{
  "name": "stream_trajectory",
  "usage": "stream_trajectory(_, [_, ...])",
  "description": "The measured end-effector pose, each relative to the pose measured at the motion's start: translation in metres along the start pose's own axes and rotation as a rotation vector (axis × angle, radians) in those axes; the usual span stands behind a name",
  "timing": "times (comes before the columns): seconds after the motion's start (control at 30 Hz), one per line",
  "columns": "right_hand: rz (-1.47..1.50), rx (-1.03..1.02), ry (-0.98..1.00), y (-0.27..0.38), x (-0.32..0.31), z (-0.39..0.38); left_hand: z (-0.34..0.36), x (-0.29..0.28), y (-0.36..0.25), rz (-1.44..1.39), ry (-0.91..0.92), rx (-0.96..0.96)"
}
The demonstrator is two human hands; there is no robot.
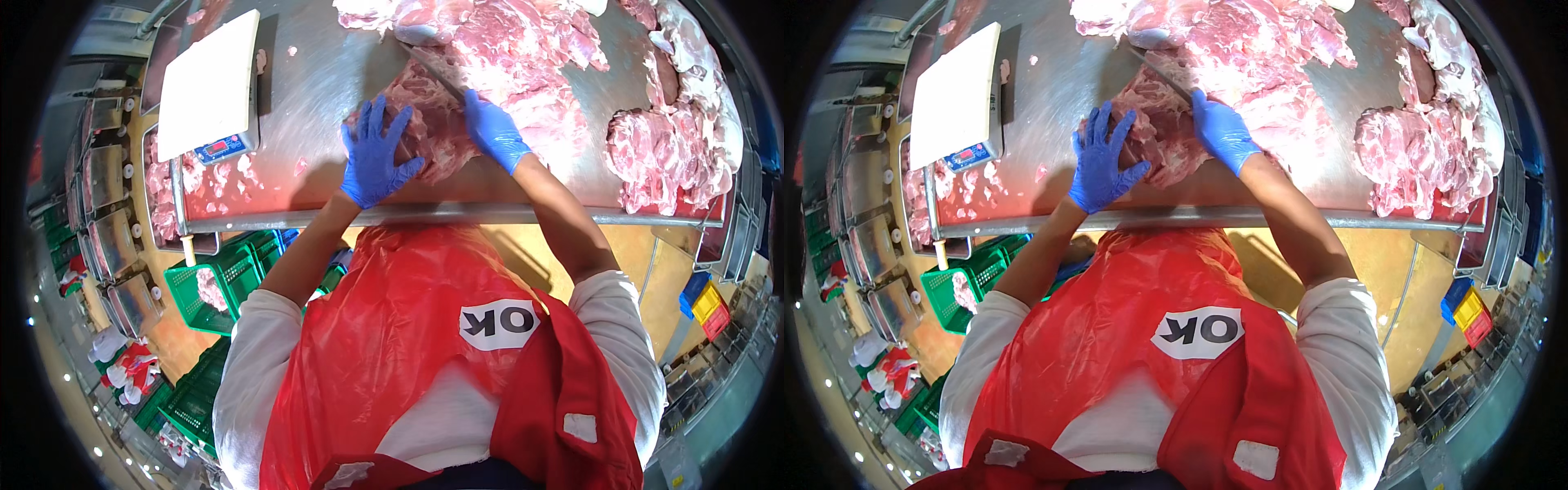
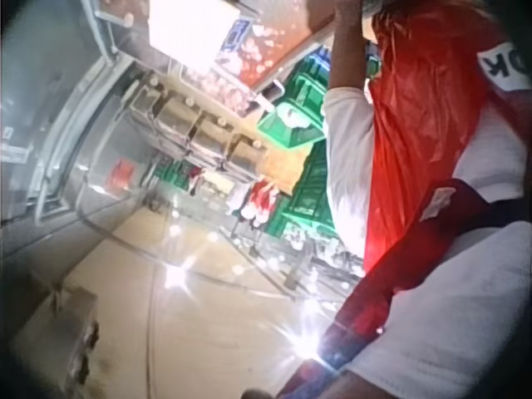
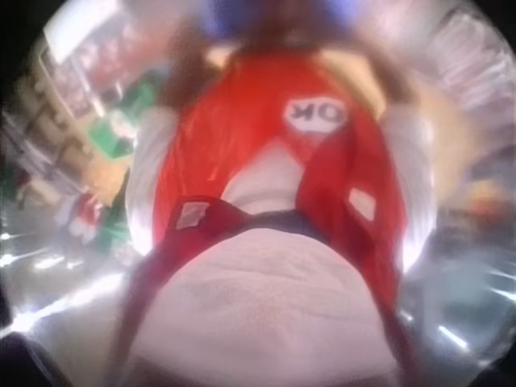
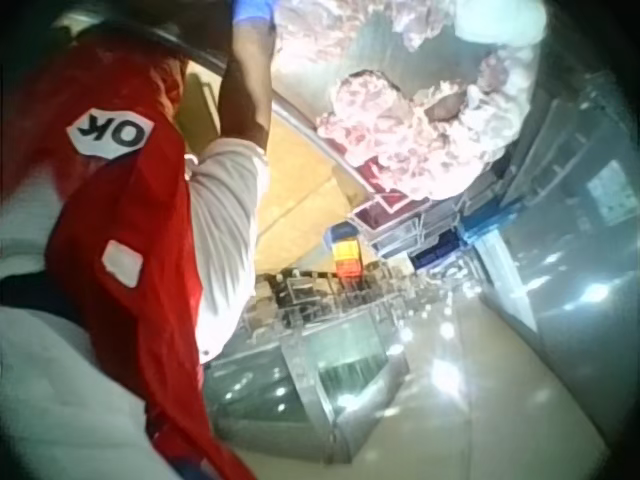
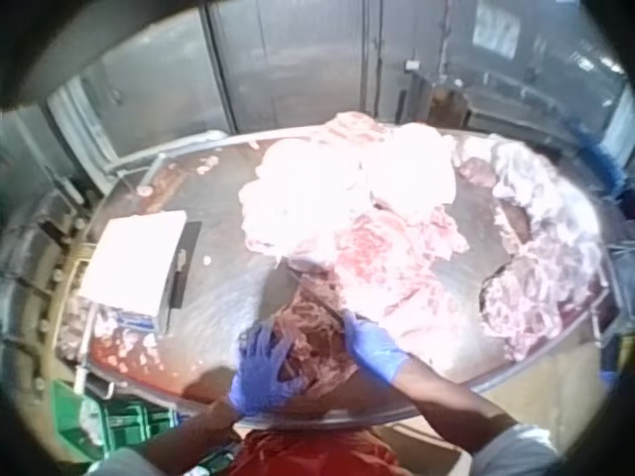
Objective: The person cuts large pieces of raw meat on a stainless steel table using a knife, trims fat, and places portions onto a digital scale. Cut pieces are moved into metal trays and green crates. The person wears blue gloves and a red apron throughout the task.
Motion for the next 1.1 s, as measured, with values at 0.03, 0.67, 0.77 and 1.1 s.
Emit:
stream_trajectory(0.03, [-0.004,-0.026,-0.014,0.002,0.002,0.001,-0.002,0.0,-0.003,0.026,-0.032,-0.011])
stream_trajectory(0.67, [-0.13,-0.177,0.078,0.04,0.032,0.038,0.045,0.043,-0.029,0.371,0.479,0.179])
stream_trajectory(0.77, [-0.143,-0.101,0.068,0.029,0.024,0.022,0.045,0.046,-0.024,0.461,0.422,0.179])
stream_trajectory(1.1, [-0.056,0.337,0.284,-0.084,0.061,-0.201,0.069,0.034,0.019,0.333,0.402,0.225])
Point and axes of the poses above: each hand's wrist, its own z-axis towards the middle knuckle, its own x-axis out of the palm, y = z × x, the point moved 7 cm from there along z, towards the middle knuckle, and after that the axes turned 15 degrees about x, right-handed, at the moved point
